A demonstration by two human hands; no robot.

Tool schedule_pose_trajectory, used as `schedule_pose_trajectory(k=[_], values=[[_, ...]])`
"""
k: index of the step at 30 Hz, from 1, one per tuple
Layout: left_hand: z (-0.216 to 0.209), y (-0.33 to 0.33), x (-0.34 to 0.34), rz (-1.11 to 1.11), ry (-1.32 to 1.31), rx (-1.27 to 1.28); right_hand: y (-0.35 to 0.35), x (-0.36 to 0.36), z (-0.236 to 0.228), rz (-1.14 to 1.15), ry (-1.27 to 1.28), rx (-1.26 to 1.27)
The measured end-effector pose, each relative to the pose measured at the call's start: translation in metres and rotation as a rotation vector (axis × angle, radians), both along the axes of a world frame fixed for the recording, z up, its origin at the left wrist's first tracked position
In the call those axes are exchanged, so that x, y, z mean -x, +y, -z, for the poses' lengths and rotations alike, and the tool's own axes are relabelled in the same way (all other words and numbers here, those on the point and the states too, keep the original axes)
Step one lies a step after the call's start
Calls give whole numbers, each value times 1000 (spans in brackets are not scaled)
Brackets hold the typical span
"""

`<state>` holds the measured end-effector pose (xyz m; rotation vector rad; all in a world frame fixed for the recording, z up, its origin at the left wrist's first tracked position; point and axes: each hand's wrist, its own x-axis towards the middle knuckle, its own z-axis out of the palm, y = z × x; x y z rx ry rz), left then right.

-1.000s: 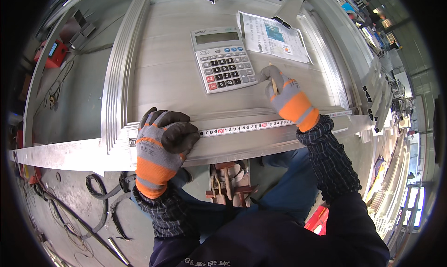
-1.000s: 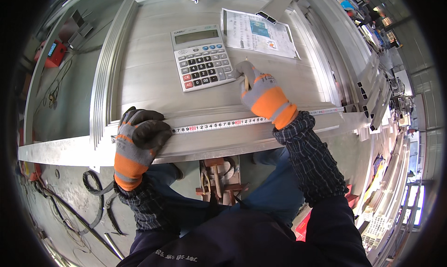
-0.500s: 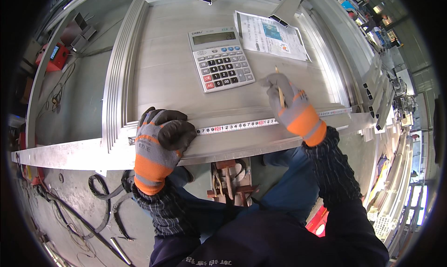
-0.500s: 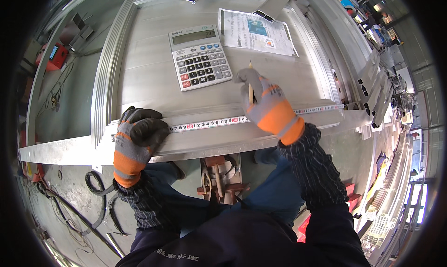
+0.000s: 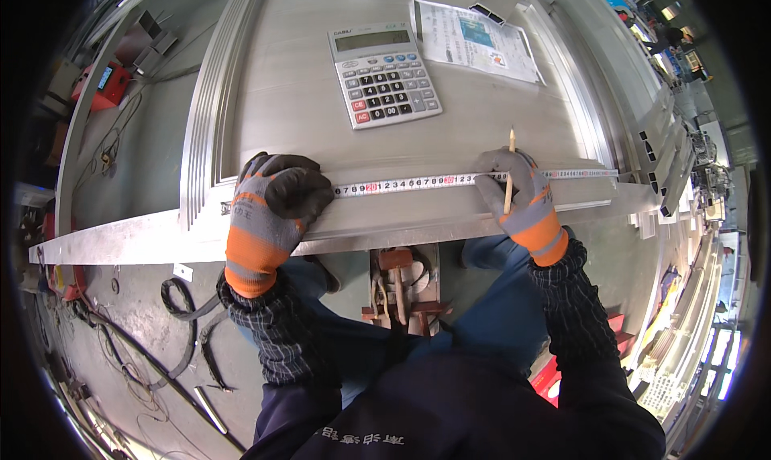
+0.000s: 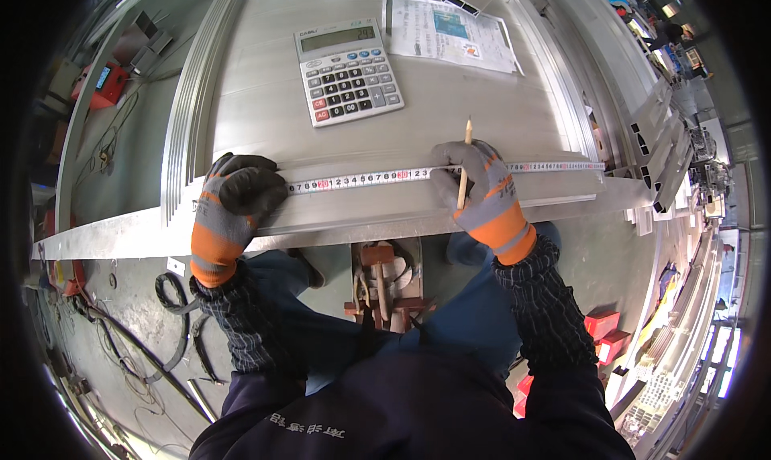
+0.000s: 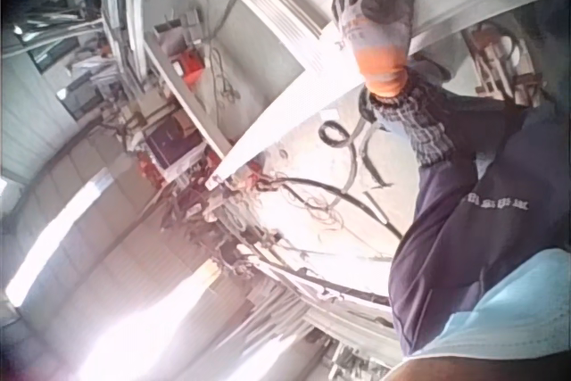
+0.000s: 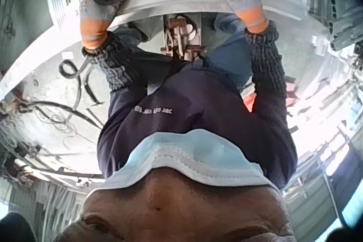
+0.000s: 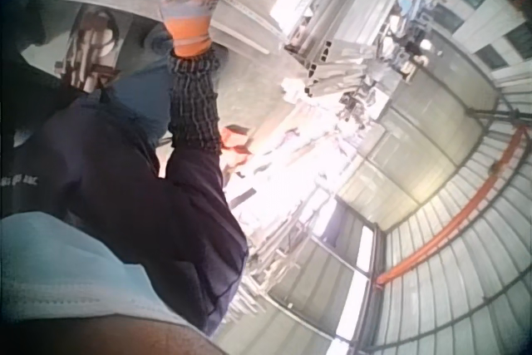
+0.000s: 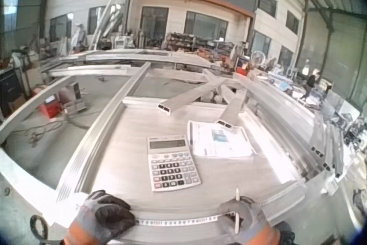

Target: The person measures and marks a long aluminum frame using a tape measure and a pencil. They then assemble the frame by fitting smaller metal pieces into the corners.

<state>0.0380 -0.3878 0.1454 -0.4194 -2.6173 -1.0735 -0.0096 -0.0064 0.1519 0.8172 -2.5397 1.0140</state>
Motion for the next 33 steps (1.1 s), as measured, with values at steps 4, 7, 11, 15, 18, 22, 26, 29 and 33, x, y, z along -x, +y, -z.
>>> schedule_pose_trajectory(k=[4,7,11,15,18,22,26,29,33], values=[[3,3,1,-21,-22,-11,1,3,13,23,70,47],[-3,9,-1,-54,-45,-3,1,1,11,32,64,6],[-15,41,7,-12,24,49,4,2,14,38,88,-21],[-13,80,15,16,69,102,1,4,17,68,142,10],[-5,91,19,45,47,123,3,4,17,67,140,16],[1,94,22,65,75,125,5,2,18,69,144,17],[5,92,24,91,72,104,3,-10,4,103,152,152],[5,90,25,104,90,107,6,-24,-8,-40,88,209],[4,94,26,100,158,96,-11,-37,-5,-98,129,217]])
